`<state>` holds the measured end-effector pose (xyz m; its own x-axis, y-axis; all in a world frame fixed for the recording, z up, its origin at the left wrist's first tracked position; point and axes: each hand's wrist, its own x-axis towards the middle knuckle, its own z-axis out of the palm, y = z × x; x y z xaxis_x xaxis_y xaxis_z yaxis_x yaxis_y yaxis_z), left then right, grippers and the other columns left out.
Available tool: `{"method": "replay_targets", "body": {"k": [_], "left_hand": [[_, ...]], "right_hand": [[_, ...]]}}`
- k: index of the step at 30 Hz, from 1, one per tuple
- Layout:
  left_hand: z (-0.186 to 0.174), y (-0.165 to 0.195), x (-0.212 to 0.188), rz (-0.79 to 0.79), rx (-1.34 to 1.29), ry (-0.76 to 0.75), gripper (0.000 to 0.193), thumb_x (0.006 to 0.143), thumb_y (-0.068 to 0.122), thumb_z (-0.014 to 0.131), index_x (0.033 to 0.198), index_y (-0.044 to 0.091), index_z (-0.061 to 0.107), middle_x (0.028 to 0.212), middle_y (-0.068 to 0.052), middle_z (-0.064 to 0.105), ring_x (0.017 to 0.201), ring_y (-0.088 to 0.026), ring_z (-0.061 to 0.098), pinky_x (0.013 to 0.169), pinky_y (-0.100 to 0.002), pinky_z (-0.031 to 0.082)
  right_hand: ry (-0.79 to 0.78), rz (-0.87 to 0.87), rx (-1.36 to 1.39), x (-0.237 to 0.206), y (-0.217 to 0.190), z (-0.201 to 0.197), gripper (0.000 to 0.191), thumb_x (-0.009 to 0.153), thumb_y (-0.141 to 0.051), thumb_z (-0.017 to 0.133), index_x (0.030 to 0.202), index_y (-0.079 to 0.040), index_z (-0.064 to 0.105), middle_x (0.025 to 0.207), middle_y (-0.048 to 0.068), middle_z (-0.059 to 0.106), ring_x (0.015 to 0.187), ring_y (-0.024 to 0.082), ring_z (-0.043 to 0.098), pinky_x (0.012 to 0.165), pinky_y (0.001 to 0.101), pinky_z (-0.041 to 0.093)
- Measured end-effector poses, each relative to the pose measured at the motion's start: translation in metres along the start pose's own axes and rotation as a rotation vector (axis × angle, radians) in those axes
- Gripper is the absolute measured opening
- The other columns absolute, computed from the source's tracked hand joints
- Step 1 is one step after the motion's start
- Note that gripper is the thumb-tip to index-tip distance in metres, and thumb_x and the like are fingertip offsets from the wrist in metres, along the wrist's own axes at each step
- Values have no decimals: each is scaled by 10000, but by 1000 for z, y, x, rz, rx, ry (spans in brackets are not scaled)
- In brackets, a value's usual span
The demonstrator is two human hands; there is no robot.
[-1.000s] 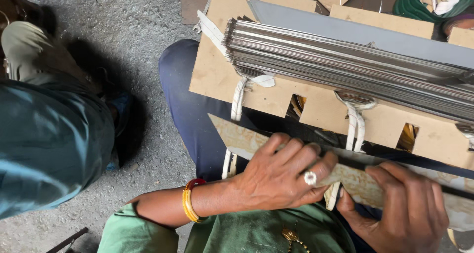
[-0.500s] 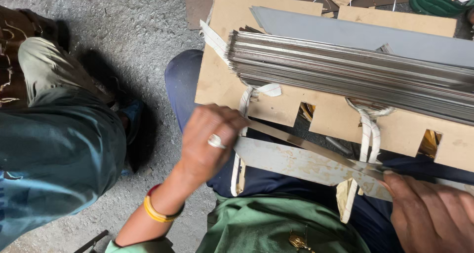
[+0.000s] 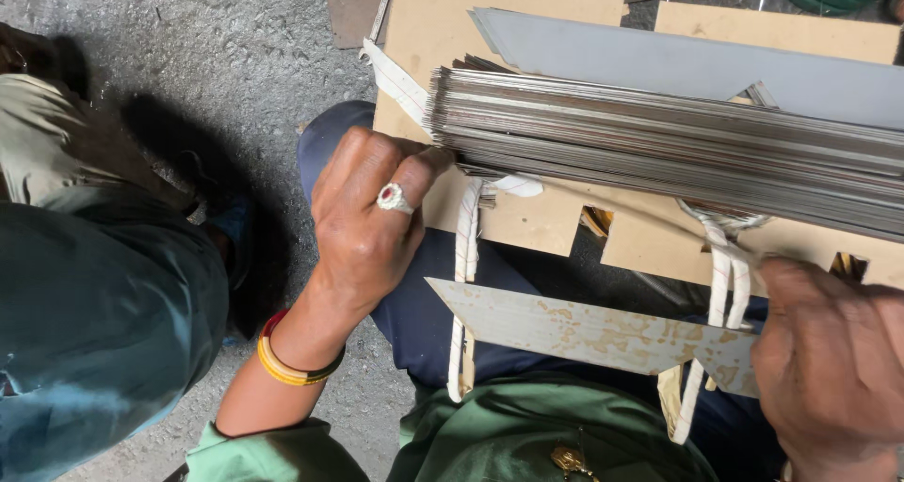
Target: The person sits on the floor and inserts thin metal rods into slots on a cardboard jig, then wraps white cloth strips around the rods to secure them. The person repeats this process for multiple rods, adjusting the jig and rods as needed.
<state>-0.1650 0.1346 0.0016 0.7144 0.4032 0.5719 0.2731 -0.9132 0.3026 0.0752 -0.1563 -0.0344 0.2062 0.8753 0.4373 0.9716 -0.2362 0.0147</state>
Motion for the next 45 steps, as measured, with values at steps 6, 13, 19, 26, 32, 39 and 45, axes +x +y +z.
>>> {"method": "replay_targets", "body": {"k": [6, 13, 19, 26, 32, 39, 45], "left_hand": [[-1, -6, -7, -11, 56, -15, 296, 730, -68, 761, 1005, 38, 735, 922, -78, 605, 841, -276, 563, 708, -400, 434], [10, 3, -17, -50, 50, 80, 266, 781, -114, 751, 1004, 28, 714, 1008, -91, 663, 900, -284, 614, 791, -397, 478], [15, 8, -31, -4, 54, 152, 211, 823, -68, 795, 999, 26, 727, 943, -83, 660, 943, -269, 677, 847, -437, 503], [17, 7, -33, -34, 48, 174, 206, 822, -45, 815, 996, 36, 739, 913, -68, 648, 938, -256, 678, 863, -426, 478], [10, 13, -20, -64, 40, 158, 269, 779, -89, 739, 1018, 33, 712, 951, -88, 663, 955, -279, 695, 884, -434, 477], [32, 41, -26, -630, -405, 338, 246, 938, -105, 741, 1139, -29, 620, 1126, -132, 633, 1017, -220, 652, 950, -304, 540], [47, 41, -33, -860, -710, 324, 193, 930, -117, 724, 1112, -79, 670, 1138, -105, 688, 1051, -156, 719, 966, -268, 602]], "right_hand": [[32, -55, -18, 21, -2, -2, 88, 1056, 54, 744, 1133, 13, 731, 1079, 111, 717, 937, 239, 658, 841, 302, 511], [16, 48, 49, 25, 2, -9, 126, 1035, 103, 756, 1007, 10, 677, 1081, 101, 723, 925, 240, 632, 827, 309, 486], [22, 102, 92, 16, 3, -2, 206, 1015, 136, 750, 913, 4, 630, 1087, 88, 720, 925, 235, 611, 826, 307, 466], [1, 137, 139, 3, 6, 2, 142, 998, 108, 672, 924, 2, 613, 1115, 75, 689, 988, 209, 623, 865, 277, 474], [-3, 211, 177, -9, 5, 1, 95, 1020, 80, 663, 983, 9, 613, 1118, 90, 678, 1007, 223, 625, 881, 283, 484], [-88, 623, 406, -52, 21, 9, 56, 1122, 10, 606, 1070, 14, 624, 1123, 119, 656, 1032, 183, 633, 998, 273, 505], [-120, 623, 418, -76, 39, 23, 80, 1110, -11, 565, 1071, 9, 631, 1116, 122, 650, 1033, 181, 635, 1008, 269, 504]]}}
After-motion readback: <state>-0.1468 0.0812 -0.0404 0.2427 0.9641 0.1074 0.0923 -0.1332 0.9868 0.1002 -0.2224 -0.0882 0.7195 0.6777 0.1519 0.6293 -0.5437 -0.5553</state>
